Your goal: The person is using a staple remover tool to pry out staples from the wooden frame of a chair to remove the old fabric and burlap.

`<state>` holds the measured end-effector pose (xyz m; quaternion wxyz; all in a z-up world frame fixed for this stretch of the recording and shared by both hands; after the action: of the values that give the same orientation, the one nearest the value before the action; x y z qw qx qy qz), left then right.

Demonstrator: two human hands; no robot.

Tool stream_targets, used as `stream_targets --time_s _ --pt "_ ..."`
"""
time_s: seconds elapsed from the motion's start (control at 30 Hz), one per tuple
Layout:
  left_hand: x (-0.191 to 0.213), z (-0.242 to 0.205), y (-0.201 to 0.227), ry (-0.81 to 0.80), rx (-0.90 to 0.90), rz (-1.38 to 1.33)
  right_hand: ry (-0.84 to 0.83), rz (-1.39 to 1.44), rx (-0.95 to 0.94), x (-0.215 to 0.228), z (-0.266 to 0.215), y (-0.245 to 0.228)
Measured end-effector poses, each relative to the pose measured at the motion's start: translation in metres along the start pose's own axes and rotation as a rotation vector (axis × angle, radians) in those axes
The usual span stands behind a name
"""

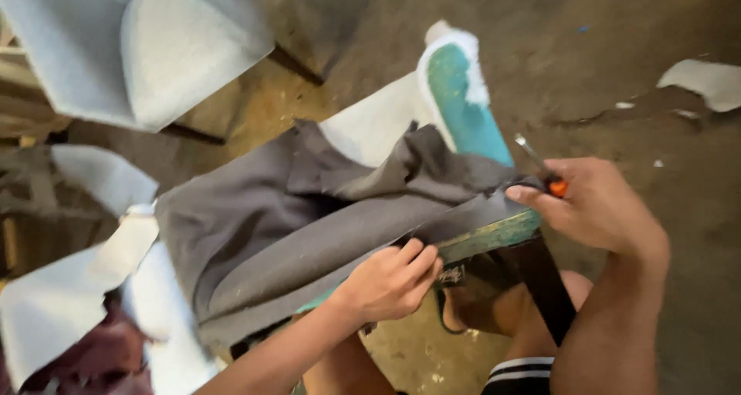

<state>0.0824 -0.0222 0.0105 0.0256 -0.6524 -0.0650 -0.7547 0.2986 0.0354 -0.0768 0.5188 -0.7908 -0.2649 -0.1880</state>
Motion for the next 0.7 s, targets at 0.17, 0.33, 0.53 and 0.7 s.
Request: stream_targets --time_s 0.17,0.33,0.53,0.7 --pt "-0.010 0.002 -0.004 0.002 -0.023 -0.121 -0.004 -0.001 -0.030 0.004 -0.002 -0.001" --pt "-0.015 -0.001 -0.001 -0.079 -0.214 -0.076 -0.056 0.156 -0.102 0.001 -0.004 -0.002" --pt "-0.001 -0.003 -0.011 -0.133 -0.085 -0.147 -0.061 0.139 -0.112 0.001 -0.004 -0.002" --pt "-0.001 -0.010 -0.001 -0.090 0.008 0.009 -0.046 0.085 -0.055 0.000 -0.002 0.002"
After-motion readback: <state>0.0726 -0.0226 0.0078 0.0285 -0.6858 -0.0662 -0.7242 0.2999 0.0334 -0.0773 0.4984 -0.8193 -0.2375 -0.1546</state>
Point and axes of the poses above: each hand's wrist, its own z-axis towards the middle knuckle, its own x-axis out of the back of the hand, y = z × x, the point moved 9 cm from there along z, towards the middle knuckle, and after that the axes turned 5 degrees about -y, right-handed, at the moved point
